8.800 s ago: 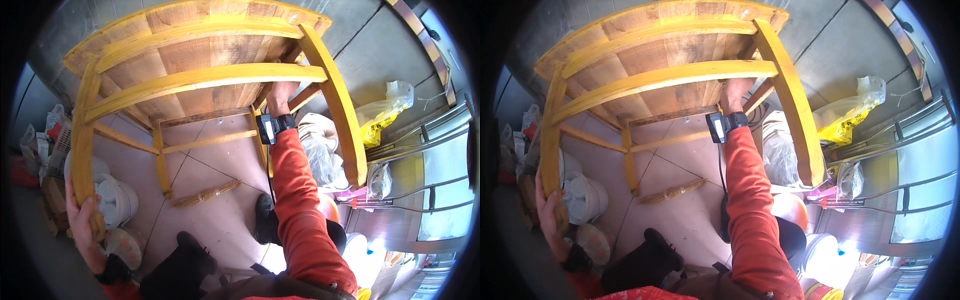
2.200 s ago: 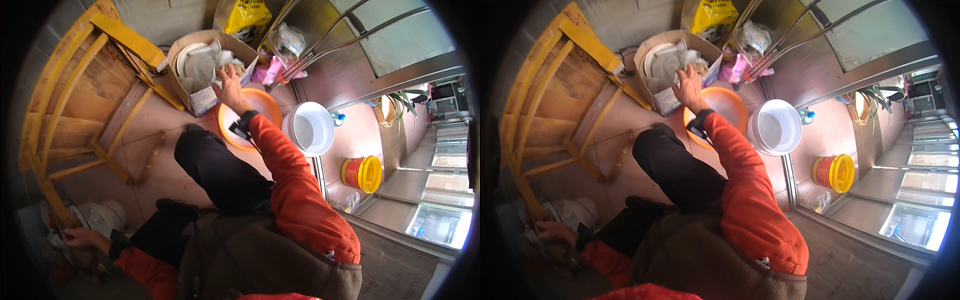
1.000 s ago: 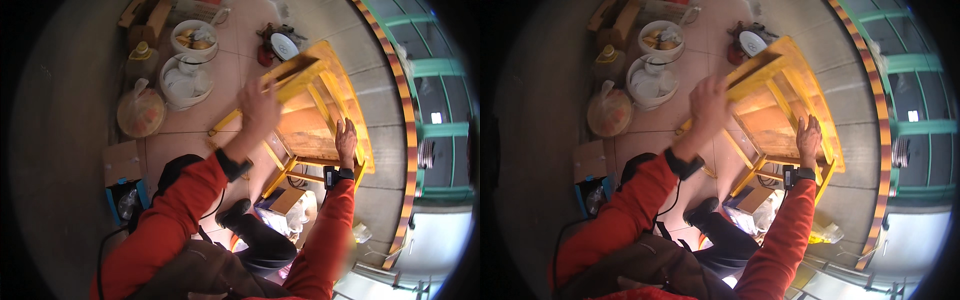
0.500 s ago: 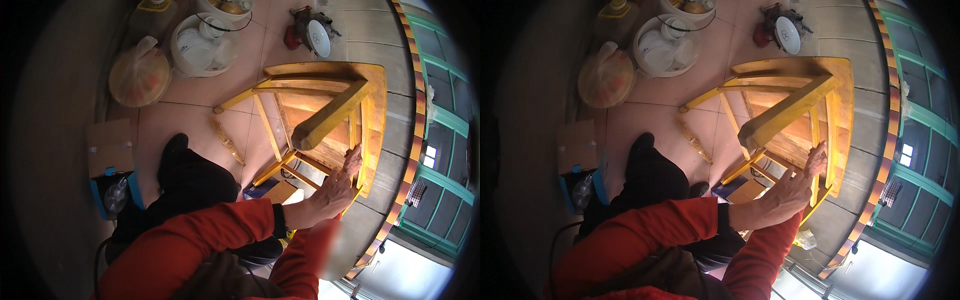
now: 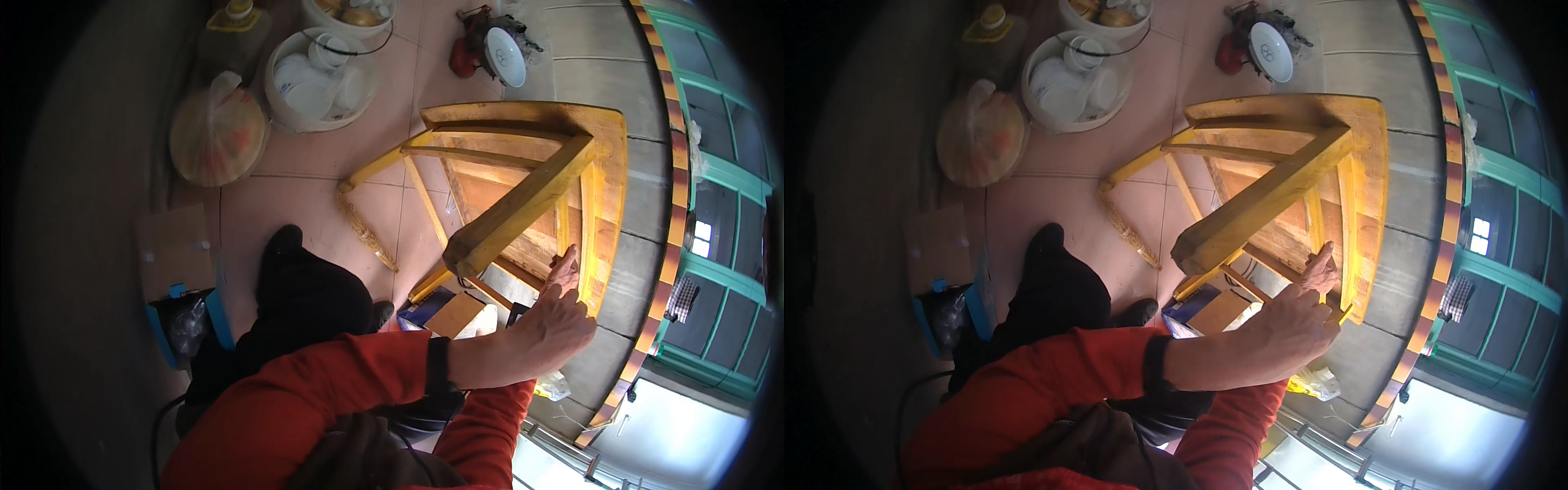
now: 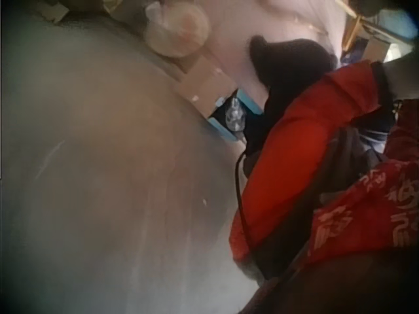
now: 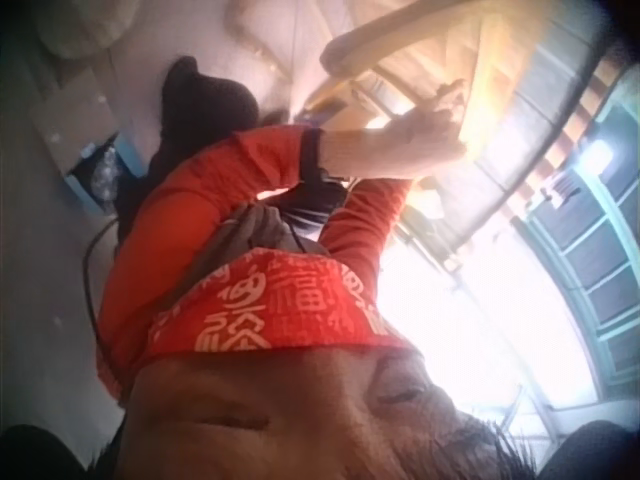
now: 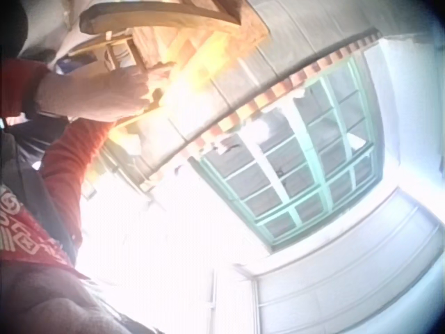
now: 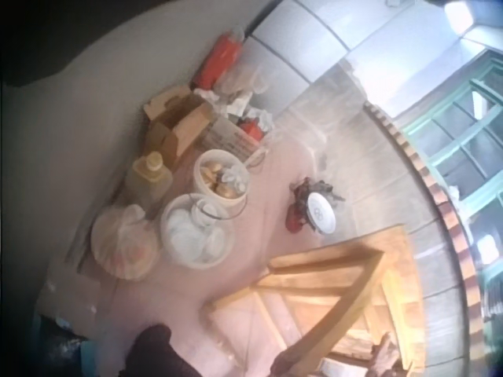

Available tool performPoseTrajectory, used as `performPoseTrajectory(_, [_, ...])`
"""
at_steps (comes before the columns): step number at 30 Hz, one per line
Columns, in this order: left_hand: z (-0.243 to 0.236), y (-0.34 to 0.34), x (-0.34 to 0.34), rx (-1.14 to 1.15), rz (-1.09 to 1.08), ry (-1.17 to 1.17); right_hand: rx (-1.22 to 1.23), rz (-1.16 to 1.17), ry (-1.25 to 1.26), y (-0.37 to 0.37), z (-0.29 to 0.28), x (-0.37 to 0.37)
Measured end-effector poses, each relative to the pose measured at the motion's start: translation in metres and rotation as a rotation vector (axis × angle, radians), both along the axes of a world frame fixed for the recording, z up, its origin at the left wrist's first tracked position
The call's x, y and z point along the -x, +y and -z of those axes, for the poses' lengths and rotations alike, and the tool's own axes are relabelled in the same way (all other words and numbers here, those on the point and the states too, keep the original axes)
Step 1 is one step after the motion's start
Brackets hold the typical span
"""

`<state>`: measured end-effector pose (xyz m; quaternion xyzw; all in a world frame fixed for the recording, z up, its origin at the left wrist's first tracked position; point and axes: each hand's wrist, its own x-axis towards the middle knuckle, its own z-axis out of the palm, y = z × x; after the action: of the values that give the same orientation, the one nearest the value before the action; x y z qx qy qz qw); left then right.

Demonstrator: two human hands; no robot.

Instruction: The person sands a yellow wooden stool with sandpaper, working on the legs and underside while seated on the floor. They reposition the stool multiple times to access different areas and finish by wiping the stool with a cloth.

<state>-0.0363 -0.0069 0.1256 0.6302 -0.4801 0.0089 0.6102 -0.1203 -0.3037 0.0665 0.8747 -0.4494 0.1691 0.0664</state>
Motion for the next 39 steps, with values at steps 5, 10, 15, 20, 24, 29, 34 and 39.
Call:
performPoseTrajectory(5, [0.000, 0.042, -0.065, 0.454, -0.094, 0.415, 0.245, -0.252, 0.285, -0.011, -0.007, -0.002])
performPoseTrajectory(10, [0.052, 0.040, -0.127, 0.085, -0.331, 0.512, 0.539, -0.483, 0.552, -0.052, -0.003, -0.002])
performPoseTrajectory(15, [0.101, 0.006, -0.132, -0.033, 0.114, 0.734, 0.682, -0.555, 0.360, -0.071, 0.024, -0.014])
performPoseTrajectory(20, [0.115, 0.013, -0.125, 0.004, 0.675, 1.404, -0.066, -0.240, 0.264, -0.038, -0.008, -0.043])
performPoseTrajectory(24, [0.110, 0.013, -0.122, 0.056, 0.669, 1.224, 0.009, -0.087, 0.135, 0.004, -0.021, -0.058])
performPoseTrajectory(29, [0.090, 0.013, -0.117, 0.123, 0.765, 1.199, 0.191, -0.155, 0.066, 0.013, -0.033, -0.054])
performPoseTrajectory(34, [0.056, 0.045, -0.110, 0.103, 0.639, 1.201, 0.203, -0.259, 0.030, 0.018, -0.051, -0.054])
performPoseTrajectory(39, [0.010, 0.077, -0.097, 0.105, 0.551, 1.186, 0.199, -0.233, 0.001, 0.037, -0.066, -0.053])
